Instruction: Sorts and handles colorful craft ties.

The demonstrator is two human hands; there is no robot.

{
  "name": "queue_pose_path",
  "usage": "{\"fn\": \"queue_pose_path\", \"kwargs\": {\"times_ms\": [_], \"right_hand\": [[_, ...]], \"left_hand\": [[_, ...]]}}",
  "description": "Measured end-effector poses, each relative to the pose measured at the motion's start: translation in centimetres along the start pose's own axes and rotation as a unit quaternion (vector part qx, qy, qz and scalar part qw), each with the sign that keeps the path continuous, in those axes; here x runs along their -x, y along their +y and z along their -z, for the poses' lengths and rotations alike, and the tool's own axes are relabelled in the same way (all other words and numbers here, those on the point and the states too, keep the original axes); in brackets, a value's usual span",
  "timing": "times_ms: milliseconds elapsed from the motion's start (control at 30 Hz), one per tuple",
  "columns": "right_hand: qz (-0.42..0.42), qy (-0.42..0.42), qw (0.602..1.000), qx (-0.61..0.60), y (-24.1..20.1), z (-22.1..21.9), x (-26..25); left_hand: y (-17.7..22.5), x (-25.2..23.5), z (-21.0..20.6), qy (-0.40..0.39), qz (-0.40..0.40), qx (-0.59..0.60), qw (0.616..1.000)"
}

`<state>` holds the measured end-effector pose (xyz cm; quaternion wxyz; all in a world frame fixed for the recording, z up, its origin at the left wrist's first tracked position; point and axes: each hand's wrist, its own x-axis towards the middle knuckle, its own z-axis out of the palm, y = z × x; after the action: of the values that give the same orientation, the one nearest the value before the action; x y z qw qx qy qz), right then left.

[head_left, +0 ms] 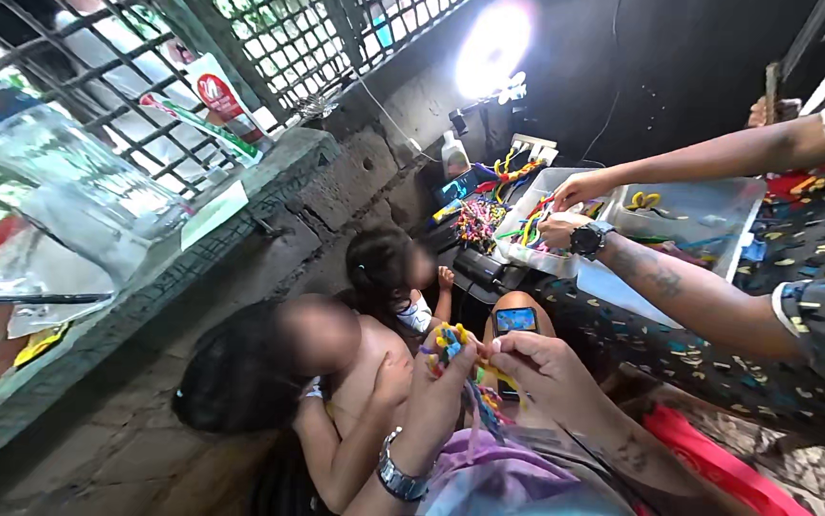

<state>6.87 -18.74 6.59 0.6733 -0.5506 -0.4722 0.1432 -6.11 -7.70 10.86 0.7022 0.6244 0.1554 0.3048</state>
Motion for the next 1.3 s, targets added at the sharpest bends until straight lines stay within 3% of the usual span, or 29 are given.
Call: {"fn": "queue_pose_path", "kwargs": {"times_ms": [133,333,633,800,867,933,1067,1200,1300], "right_hand": [[-0.024,0.046,0.998,-0.020,-0.2,0.2,-0.5],[-0.045,0.031,0.994,-0.097,-0.8,-1.6,-0.5],[-0.067,0.031,0.982,-0.173,-0.4,-2.5,-0.8],[-0.107,-0.003,0.962,-0.252,-0.1,-2.4,-1.2],[-0.109,-0.008,0.968,-0.225,-0.2,-2.7,-1.4],[-0.067,-0.013,0.991,-0.117,-0.3,-3.3,-1.4],[0.003,-0.081,0.997,0.003,0.5,-4.4,-1.5],[-0.066,-0.216,0.974,-0.018,0.4,-3.6,-2.1],[-0.094,-0.288,0.952,-0.036,0.8,-3.0,-2.7]], "left_hand": [[0.0,0.0,0.5,0.009,-0.003,-0.019,1.000],[-0.9,0.5,0.3,-0.008,-0.007,-0.033,0.999],[-0.9,0.8,-0.1,-0.001,-0.012,0.045,0.999],[-1.0,1.0,0.3,-0.043,0.011,0.085,0.995],[-1.2,0.8,0.6,-0.045,0.013,0.095,0.994],[-1.5,0.6,0.6,-0.006,0.005,0.094,0.996],[-1.4,-0.3,0.2,0.072,-0.022,0.053,0.996],[-2.3,-0.7,1.3,0.060,-0.080,-0.032,0.994],[-2.8,-0.8,1.9,0.027,-0.074,-0.040,0.996]]}}
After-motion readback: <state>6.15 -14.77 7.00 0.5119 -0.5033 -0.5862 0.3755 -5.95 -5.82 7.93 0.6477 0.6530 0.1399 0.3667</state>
